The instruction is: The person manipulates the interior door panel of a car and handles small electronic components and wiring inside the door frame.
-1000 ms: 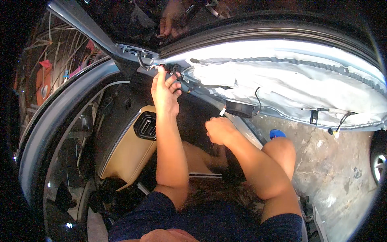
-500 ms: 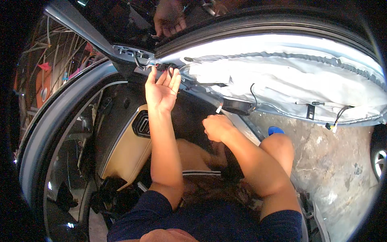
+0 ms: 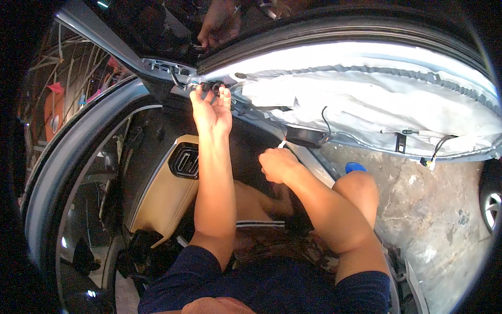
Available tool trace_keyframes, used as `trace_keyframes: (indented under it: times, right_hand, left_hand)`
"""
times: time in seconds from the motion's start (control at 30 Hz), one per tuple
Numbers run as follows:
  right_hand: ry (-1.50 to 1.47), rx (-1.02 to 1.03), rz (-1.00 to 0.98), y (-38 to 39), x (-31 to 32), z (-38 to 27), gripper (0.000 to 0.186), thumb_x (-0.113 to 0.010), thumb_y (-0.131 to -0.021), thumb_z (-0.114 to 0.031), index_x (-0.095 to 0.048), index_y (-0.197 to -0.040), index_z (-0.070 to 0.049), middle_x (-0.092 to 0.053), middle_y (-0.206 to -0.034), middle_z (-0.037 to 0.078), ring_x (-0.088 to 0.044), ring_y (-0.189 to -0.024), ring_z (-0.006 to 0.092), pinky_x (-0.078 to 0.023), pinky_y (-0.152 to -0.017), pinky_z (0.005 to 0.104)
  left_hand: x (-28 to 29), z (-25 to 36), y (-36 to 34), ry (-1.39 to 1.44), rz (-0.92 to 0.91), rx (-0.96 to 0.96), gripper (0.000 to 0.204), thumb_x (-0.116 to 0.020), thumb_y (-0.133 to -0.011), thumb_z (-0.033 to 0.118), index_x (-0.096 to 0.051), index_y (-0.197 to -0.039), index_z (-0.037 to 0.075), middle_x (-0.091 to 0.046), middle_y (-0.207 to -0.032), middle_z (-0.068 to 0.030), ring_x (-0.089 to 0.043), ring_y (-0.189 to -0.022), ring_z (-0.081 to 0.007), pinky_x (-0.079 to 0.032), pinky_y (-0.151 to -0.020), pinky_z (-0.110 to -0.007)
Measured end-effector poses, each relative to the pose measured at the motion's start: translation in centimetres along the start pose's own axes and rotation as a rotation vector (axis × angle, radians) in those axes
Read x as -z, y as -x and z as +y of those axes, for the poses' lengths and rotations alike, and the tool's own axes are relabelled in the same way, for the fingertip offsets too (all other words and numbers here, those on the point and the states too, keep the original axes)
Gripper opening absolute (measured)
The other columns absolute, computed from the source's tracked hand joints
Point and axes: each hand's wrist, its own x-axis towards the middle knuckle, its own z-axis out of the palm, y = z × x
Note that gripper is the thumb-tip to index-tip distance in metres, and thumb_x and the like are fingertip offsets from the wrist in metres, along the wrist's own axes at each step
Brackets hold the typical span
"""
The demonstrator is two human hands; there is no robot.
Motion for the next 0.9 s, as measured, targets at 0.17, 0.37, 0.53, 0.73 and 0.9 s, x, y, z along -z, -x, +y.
trace_keyframes:
  times: [0.17,0.37,0.53,0.73,0.9]
  right_hand:
    - [0.013,-0.005,0.002,-0.1,0.0,0.7,0.022,-0.07,-0.087,-0.023,-0.075,-0.09,-0.002,-0.074,-0.097,0.019,-0.072,-0.094,0.0367,-0.057,-0.083,0.0466]
    - [0.012,-0.042,-0.035,0.2,-0.3,1.5,0.021,-0.068,-0.087,-0.023,-0.069,-0.094,-0.004,-0.07,-0.101,0.017,-0.068,-0.098,0.0375,-0.054,-0.085,0.0487]
    - [0.043,-0.019,0.028,1.1,-0.4,1.3,0.022,-0.068,-0.087,-0.023,-0.07,-0.094,-0.002,-0.072,-0.1,0.019,-0.07,-0.096,0.0377,-0.056,-0.084,0.0476]
    - [0.072,-0.054,0.028,2.0,-0.5,0.1,0.02,-0.068,-0.087,-0.021,-0.067,-0.092,-0.002,-0.069,-0.098,0.019,-0.068,-0.095,0.0392,-0.055,-0.081,0.0493]
    - [0.065,-0.02,0.078,2.4,-1.9,-1.9,0.019,-0.068,-0.086,-0.019,-0.065,-0.092,-0.001,-0.068,-0.096,0.02,-0.067,-0.094,0.0401,-0.055,-0.08,0.05]
  left_hand:
    - [1.9,0.8,0.9,-0.068,-0.09,0.11,0.053,-0.06,-0.099,0.048,-0.047,-0.118,0.0,-0.062,-0.103,-0.0181,-0.066,-0.091,-0.0282,-0.058,-0.086,-0.045]
    - [3.9,4.6,3.6,-0.527,-0.297,0.029,0.051,-0.052,-0.105,0.039,-0.049,-0.132,-0.004,-0.067,-0.117,-0.0242,-0.072,-0.087,-0.0304,-0.061,-0.078,-0.039]
    - [6.3,6.0,5.3,-0.599,-0.406,0.118,0.04,-0.056,-0.104,0.022,-0.053,-0.136,-0.001,-0.072,-0.106,-0.023,-0.063,-0.048,-0.0185,-0.051,-0.041,-0.026]
    - [8.5,1.0,6.5,-0.605,-0.45,0.009,0.044,-0.067,-0.097,0.014,-0.053,-0.136,-0.001,-0.068,-0.107,-0.0119,-0.064,-0.066,-0.0131,-0.054,-0.052,-0.025]
    - [9.1,-4.5,3.1,-0.563,-0.155,-0.434,0.046,-0.059,-0.103,0.023,-0.036,-0.139,0.006,-0.05,-0.122,-0.0087,-0.054,-0.097,-0.0132,-0.052,-0.08,-0.029]
